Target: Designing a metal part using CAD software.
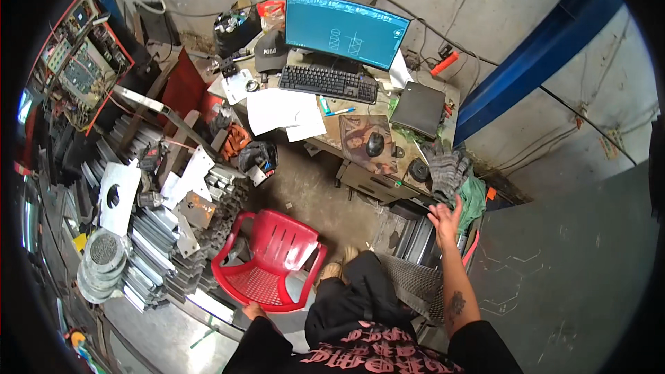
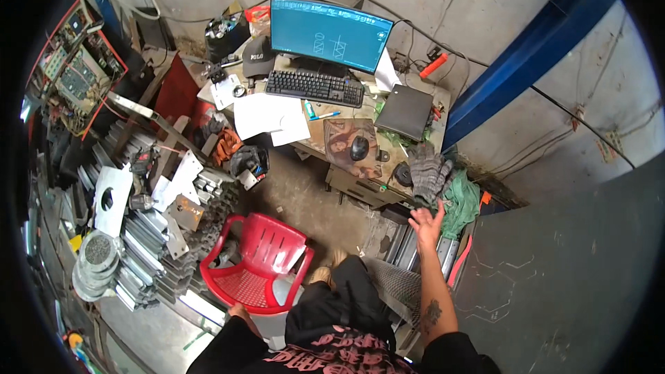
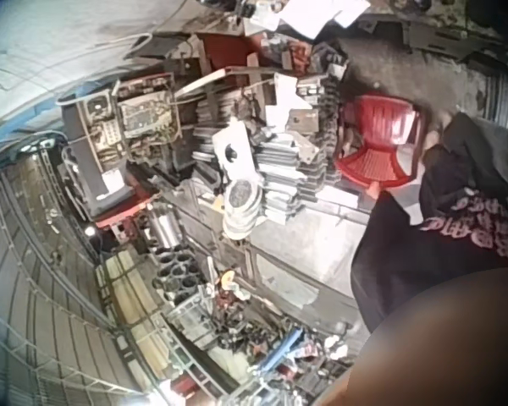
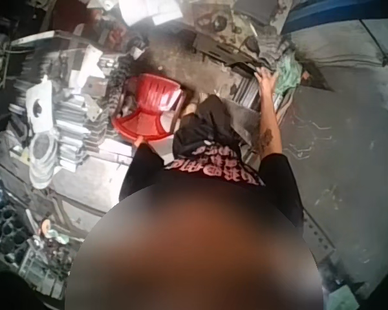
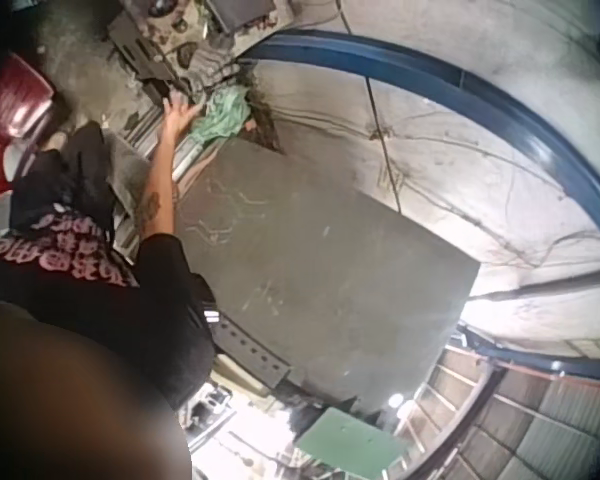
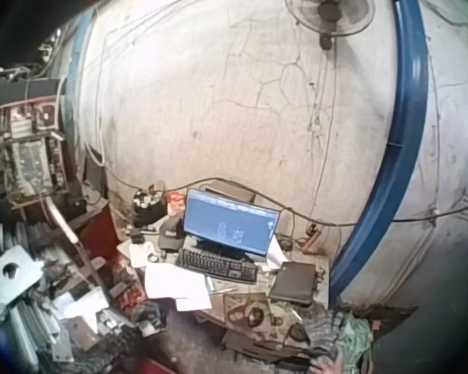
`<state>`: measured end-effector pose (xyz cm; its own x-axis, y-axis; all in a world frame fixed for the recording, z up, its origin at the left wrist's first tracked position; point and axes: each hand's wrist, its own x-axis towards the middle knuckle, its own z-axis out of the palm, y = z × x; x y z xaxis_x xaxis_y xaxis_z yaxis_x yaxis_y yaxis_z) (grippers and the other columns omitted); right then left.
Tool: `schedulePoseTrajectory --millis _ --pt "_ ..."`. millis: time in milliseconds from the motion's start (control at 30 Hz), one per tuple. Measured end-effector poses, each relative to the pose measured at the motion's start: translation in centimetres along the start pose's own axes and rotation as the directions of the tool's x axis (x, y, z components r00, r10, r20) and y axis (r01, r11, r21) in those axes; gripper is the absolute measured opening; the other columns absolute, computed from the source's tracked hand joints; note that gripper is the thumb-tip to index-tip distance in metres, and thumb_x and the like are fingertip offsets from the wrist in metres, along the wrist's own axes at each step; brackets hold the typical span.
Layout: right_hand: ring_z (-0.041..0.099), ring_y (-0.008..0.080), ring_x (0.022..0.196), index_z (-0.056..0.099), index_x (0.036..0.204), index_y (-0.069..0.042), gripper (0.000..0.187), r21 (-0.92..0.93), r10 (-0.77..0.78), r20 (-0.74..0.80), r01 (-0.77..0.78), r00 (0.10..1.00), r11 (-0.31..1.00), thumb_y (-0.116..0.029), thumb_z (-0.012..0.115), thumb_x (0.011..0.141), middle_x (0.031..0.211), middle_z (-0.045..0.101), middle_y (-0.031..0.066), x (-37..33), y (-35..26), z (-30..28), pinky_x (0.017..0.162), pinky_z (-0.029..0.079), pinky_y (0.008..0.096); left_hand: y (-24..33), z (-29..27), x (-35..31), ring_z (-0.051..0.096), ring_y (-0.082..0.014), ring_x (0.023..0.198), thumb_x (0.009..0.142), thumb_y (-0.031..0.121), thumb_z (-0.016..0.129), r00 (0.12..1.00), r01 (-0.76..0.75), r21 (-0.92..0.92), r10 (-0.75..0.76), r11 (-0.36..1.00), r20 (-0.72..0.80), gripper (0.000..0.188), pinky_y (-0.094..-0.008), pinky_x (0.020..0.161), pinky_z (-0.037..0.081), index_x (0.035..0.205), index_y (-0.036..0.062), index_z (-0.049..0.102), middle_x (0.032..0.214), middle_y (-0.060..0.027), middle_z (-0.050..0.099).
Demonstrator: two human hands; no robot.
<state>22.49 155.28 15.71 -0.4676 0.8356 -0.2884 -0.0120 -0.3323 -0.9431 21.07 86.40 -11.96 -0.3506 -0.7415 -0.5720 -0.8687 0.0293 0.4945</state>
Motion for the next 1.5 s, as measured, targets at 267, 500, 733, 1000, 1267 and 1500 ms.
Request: schedulePoseTrajectory --millis 267,500,733,1000,1267,1500 --pt "0.077 0.0262 0.092 0.065 0.136 -0.008 0.043 -0.797 0.578 0.382 -0.06 0.721 0.601 -0.021 0.08 0.098 0.108 0.078 0.0117 5.0 14.6 -1.9 0.078 0.062 0.0383 6.9 5.8 -4.3 0.069 -0.0257 0.073 0.099 0.031 0.069 0.945 -0.089 -0.063 0.104 0.994 0.309 0.028 -0.044 0.074 0.061 0.097 0.0042 0.077 0.088 -0.0123 0.076" --pt "0.075 0.031 0.087 0.077 0.088 -0.003 0.068 -0.9 0.697 0.3 0.436 0.652 -0.02 -0.071 0.079 0.088 0.088 0.076 0.016 7.9 10.0 -1.5 0.08 0.06 0.0428 23.1 16.1 -22.6 0.077 -0.0268 0.096 0.094 0.075 0.067 0.47 -0.475 0.359 -0.114 0.803 0.875 0.074 -0.0441 0.081 0.061 0.116 0.005 0.078 0.102 -0.0128 0.08" --pt "0.061 0.0189 0.056 0.078 0.09 -0.002 0.064 -0.952 0.899 0.28 0.217 0.336 0.215 -0.062 0.06 0.107 0.065 0.062 0.0074 9.1 9.1 1.5 0.052 0.048 0.0368 35.5 19.3 -28.3 0.073 -0.0453 0.114 0.1 0.077 0.056 0.293 -0.955 0.297 -0.11 0.018 0.95 0.075 -0.0529 0.096 0.058 0.124 0.0096 0.078 0.114 -0.0276 0.077" --pt "0.064 0.0204 0.061 0.076 0.091 0.002 0.036 -0.898 0.756 0.35 -0.032 0.554 0.439 -0.029 0.067 0.108 0.067 0.066 0.0163 5.3 6.3 14.0 0.062 0.05 0.0424 53.4 23.6 -21.6 0.074 -0.0446 0.102 0.104 0.055 0.064 0.059 -0.998 0.06 -0.271 -0.005 0.961 0.048 -0.0532 0.089 0.058 0.11 0.0098 0.081 0.104 -0.0218 0.078" --pt "0.067 0.0319 0.118 0.069 0.133 -0.008 0.048 -0.868 -0.214 -0.016 0.092 0.977 0.488 -0.025 0.085 0.092 0.136 0.068 0.0142 12.0 12.6 27.3 0.097 0.055 0.0433 75.8 45.3 -16.2 0.068 -0.0136 0.085 0.109 0.021 0.067 -0.111 -0.932 -0.277 0.544 0.233 0.832 0.023 -0.034 0.076 0.055 0.11 -0.0004 0.076 0.092 -0.0098 0.077" --pt "0.05 0.0511 0.144 0.067 0.142 -0.011 0.062 -0.898 -0.496 0.121 0.308 0.86 0.315 -0.025 0.087 0.085 0.164 0.046 0.0261 21.0 17.3 26.5 0.118 0.044 0.0605 85.4 59.6 -13.9 0.06 -0.0088 0.083 0.11 0.017 0.067 -0.188 -0.775 -0.607 0.852 0.176 0.488 0.021 -0.0272 0.076 0.049 0.102 -0.0023 0.07 0.089 -0.0007 0.068"
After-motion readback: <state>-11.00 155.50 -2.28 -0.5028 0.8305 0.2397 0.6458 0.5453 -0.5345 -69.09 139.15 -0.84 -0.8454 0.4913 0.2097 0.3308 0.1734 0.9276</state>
